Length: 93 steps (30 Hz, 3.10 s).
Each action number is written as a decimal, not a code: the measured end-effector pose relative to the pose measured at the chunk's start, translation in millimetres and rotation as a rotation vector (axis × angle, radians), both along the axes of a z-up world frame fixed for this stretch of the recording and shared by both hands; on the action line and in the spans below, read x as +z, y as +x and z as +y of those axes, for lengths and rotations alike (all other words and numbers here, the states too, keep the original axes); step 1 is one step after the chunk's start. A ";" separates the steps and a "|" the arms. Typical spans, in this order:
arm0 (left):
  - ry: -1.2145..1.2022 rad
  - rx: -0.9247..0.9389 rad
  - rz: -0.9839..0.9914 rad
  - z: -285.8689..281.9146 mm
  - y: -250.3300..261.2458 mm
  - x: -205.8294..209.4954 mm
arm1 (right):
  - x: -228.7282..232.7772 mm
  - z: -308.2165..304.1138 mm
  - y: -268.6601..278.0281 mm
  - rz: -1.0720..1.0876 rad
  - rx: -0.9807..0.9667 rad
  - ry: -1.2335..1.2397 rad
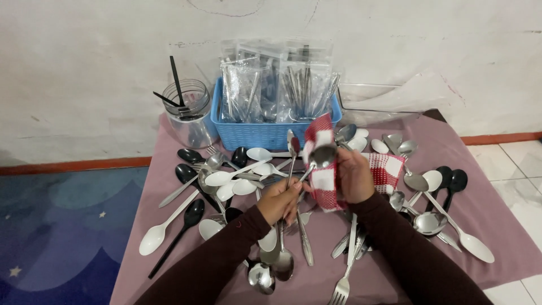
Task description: Cleaning metal spoons and forks with a cloth and placing them into individual plastic bags.
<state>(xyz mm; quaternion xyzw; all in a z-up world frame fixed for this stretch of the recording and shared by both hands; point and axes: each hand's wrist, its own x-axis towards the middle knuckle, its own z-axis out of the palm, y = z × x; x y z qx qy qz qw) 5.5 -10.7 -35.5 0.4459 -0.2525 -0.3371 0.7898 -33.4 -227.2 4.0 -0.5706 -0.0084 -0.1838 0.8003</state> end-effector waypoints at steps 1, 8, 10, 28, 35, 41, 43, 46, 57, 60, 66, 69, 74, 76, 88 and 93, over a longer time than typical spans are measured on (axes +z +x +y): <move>0.002 0.001 0.002 -0.3 1.6 -2.0 | 9.7 1.2 -3.5 0.002 0.001 0.002; -0.022 0.165 0.072 -4.9 10.6 -6.0 | 74.7 0.6 -18.8 -0.092 -0.297 0.303; -0.029 0.181 0.068 -4.1 8.4 -3.0 | 68.7 -26.6 -18.1 -0.052 -0.441 0.091; 0.092 0.145 -0.046 -3.3 2.6 0.2 | 16.9 -112.2 20.0 0.125 -1.020 -1.452; 0.110 0.144 -0.040 -3.1 2.7 0.3 | 6.7 -128.7 48.8 -0.081 -1.068 -1.763; 0.129 0.150 -0.020 -1.6 6.4 -0.2 | -14.6 -156.4 66.8 -0.169 -1.295 -1.876; 0.133 0.152 -0.012 -2.2 5.7 0.5 | -10.6 -155.2 62.3 -0.221 -1.299 -1.832; 0.125 0.141 -0.017 -1.7 5.4 -0.7 | -6.0 -150.6 58.4 -0.233 -1.282 -1.780; 0.079 0.171 -0.027 -2.1 1.7 2.4 | 10.9 -145.5 41.8 -0.459 -1.503 -1.460; 0.075 0.182 -0.022 -0.8 3.8 7.6 | 38.2 -114.1 24.2 -0.556 -1.475 -1.343; -0.030 0.328 -0.079 0.2 3.0 17.0 | 62.9 -47.4 4.3 -0.799 -1.227 -1.288; -0.159 0.586 -0.071 -1.1 8.4 17.6 | 58.0 9.2 -6.3 -0.882 -0.968 -1.279; -0.131 0.756 -0.179 12.5 -1.9 53.6 | 48.5 70.2 -20.8 -0.560 -0.302 -1.561; -0.094 0.780 -0.192 13.6 -6.0 63.4 | 43.8 71.7 -22.0 -0.296 -0.049 -1.678; 0.465 0.472 -0.819 12.6 -18.0 66.1 | 6.8 48.6 -16.6 -0.226 0.132 -0.972; 0.615 0.453 -1.140 10.5 -13.4 52.8 | 20.4 62.6 -21.7 -0.005 0.070 -0.701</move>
